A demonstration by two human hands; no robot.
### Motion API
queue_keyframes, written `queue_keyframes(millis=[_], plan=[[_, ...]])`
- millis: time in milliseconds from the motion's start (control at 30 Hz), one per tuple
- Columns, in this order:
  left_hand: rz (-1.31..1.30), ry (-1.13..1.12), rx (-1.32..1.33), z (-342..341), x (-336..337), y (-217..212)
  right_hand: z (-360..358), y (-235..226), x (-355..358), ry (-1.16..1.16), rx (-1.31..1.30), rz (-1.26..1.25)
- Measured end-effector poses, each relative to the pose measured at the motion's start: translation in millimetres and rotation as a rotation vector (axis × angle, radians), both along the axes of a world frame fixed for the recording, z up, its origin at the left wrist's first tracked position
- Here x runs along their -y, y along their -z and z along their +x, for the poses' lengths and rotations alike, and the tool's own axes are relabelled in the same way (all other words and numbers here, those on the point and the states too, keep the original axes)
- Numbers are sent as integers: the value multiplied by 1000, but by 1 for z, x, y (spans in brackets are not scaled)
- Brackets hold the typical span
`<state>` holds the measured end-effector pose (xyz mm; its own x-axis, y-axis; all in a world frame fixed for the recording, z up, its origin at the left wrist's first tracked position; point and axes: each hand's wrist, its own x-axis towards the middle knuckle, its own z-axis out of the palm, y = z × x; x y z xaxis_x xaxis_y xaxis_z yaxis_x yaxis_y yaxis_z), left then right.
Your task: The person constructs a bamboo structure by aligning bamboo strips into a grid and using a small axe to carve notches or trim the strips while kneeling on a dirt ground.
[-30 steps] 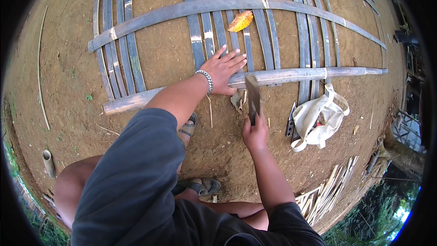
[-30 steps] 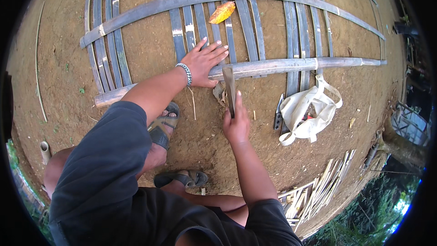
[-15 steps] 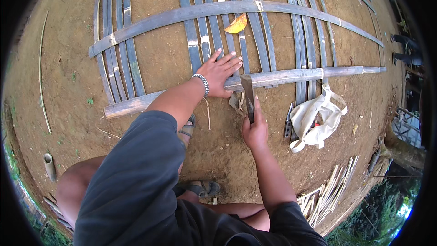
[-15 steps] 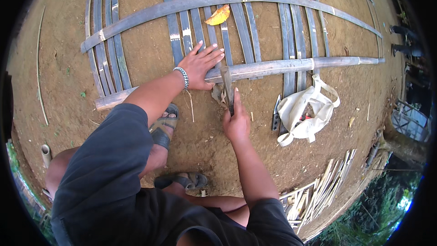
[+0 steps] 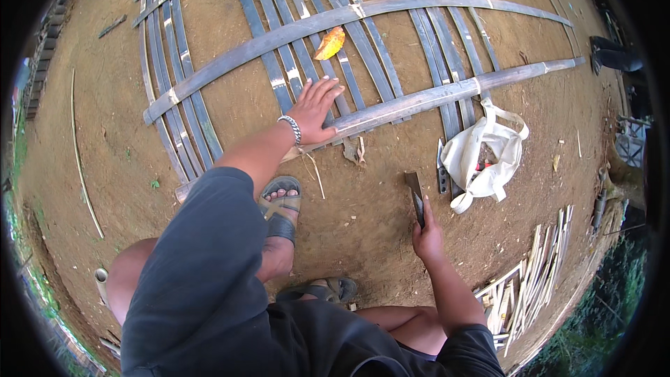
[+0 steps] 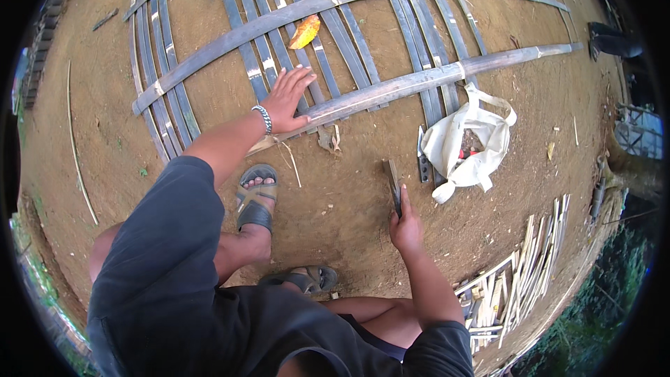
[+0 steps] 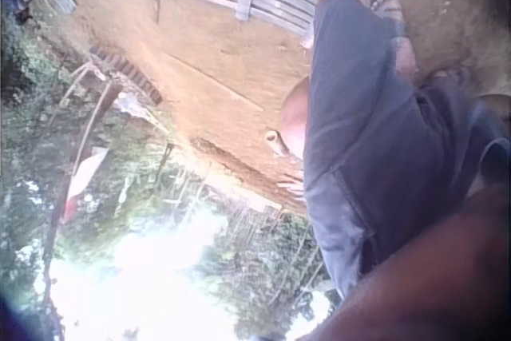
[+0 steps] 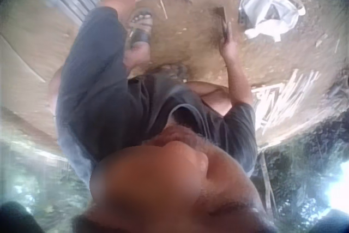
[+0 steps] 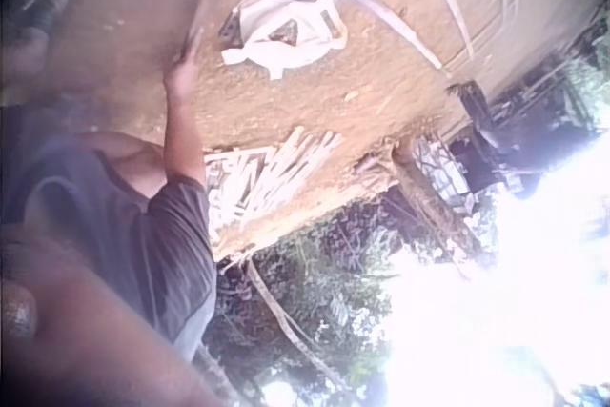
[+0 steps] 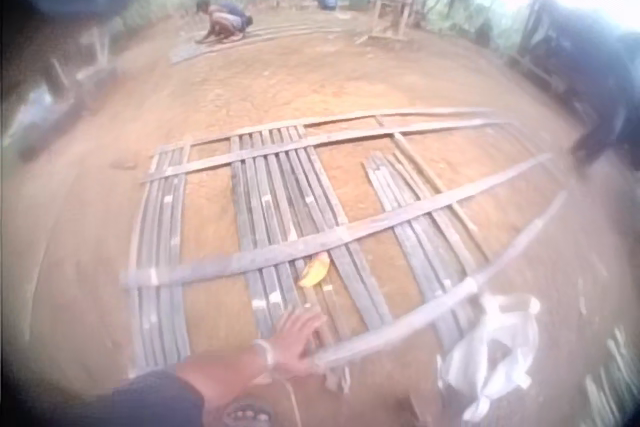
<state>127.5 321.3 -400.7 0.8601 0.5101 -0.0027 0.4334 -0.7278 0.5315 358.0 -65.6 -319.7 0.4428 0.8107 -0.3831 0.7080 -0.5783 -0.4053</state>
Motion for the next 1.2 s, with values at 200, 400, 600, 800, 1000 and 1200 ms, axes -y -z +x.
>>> queue_keyframes(millis=[200,400,600,800,1000,1200], plan=[[174,307,-254,-35,-103,-77,-4,0,41,24,30,-191],[42,394,-523,-2,-103,-144,-18,3,47,16,116,-206],[67,318,-281,48,-52,-68,-49,14,48,85,176,-239],[130,398,-97,83,-37,-3,-65,12,47,197,188,-231],[54,578,-177,87,-54,-9,-75,25,44,312,244,-110],[132,607,-193,85,-55,-1,-78,25,38,338,231,-106]])
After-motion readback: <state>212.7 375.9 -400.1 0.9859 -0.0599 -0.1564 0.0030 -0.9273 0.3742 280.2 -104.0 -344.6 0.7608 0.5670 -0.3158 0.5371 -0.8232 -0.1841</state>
